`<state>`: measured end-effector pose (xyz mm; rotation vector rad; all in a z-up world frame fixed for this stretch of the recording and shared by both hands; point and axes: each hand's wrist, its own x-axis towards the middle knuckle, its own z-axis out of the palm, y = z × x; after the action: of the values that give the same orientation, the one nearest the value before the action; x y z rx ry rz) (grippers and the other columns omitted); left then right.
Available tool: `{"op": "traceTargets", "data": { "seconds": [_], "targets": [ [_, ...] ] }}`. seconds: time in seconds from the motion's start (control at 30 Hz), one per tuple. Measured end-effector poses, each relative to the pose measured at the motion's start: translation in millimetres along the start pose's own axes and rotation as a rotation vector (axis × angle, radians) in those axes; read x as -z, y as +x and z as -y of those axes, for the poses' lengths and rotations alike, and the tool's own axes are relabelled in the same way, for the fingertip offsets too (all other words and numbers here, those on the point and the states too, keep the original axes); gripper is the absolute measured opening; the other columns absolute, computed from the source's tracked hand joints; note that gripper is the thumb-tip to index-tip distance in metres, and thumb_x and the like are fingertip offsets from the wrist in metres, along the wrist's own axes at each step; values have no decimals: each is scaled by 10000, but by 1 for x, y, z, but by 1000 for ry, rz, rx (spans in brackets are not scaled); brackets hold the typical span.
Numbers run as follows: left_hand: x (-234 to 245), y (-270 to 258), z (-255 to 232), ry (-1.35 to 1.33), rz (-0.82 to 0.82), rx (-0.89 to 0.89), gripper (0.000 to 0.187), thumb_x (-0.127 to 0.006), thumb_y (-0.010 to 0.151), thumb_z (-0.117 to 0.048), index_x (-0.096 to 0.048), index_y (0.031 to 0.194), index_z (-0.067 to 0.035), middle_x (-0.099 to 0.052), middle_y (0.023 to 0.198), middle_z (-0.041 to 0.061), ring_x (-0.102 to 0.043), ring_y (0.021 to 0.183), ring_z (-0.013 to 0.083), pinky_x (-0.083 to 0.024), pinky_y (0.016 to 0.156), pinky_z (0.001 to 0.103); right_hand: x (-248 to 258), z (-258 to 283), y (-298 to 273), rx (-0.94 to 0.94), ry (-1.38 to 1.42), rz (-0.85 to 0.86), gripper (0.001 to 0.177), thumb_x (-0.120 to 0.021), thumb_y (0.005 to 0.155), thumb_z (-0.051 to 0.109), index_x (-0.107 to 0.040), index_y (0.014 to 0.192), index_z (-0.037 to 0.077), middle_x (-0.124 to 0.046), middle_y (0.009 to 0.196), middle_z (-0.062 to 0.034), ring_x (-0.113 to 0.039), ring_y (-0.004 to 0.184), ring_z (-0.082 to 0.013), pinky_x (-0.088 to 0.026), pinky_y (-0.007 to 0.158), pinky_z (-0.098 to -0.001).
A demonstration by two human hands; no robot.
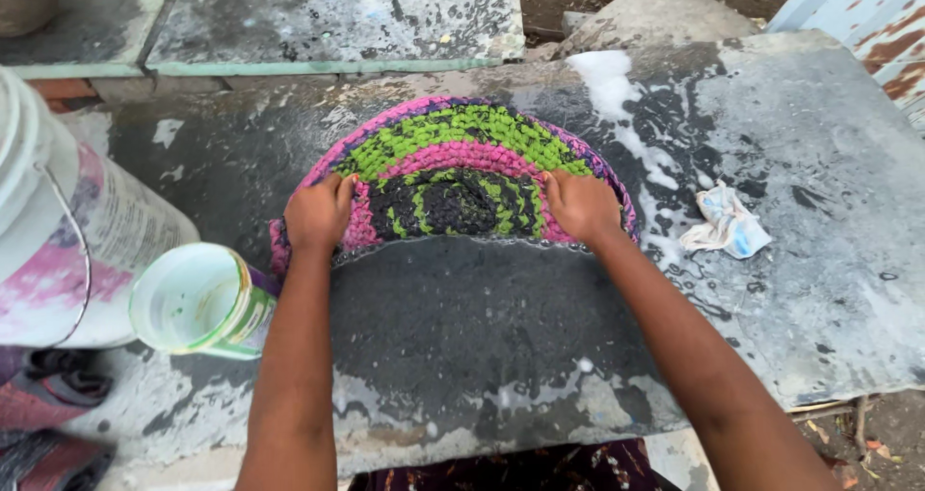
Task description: The person washes a circular rug on a stone surface by applying soapy water from a small container, scrubbing the surface with their hands, and then rolling the rug into a cylinder.
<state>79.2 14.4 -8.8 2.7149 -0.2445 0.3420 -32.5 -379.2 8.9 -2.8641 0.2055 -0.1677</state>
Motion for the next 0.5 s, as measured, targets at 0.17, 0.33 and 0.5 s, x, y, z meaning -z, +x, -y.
{"op": "traceTargets", "data": {
  "seconds": [0.17, 0.33, 0.5],
  "targets": [
    [-10, 4, 3, 148, 17, -83, 401, -577, 1087, -449, -692, 965, -84, -726, 848, 183, -693, 782, 401, -534, 719, 536, 4, 6, -3, -13, -37, 27, 397, -410, 1057, 409, -664, 1024, 106, -697, 792, -240, -675, 768, -476, -514, 710, -612],
    [-2, -7, -4, 99, -202, -233, 273, -613, 1060, -334, -673, 1054, -68, -671, 1085, 157, -648, 1027, 353, -495, 885, 496, 13, 13, -8, 3, 6, -31, 366, -422, 1046, 397, -660, 1006, 121, -690, 759, -222, -677, 740, -468, -514, 678, -613],
    [19, -39, -22, -27, -152, -440, 420, -615, 1015, -367, -624, 1266, -31, -618, 1311, 182, -572, 1203, 376, -431, 1050, 518, 9, 19, -17, -42, 1, -112, 390, -414, 1071, 408, -650, 1146, 106, -659, 1110, -212, -651, 1004, -409, -529, 790, -558]
  ]
}}
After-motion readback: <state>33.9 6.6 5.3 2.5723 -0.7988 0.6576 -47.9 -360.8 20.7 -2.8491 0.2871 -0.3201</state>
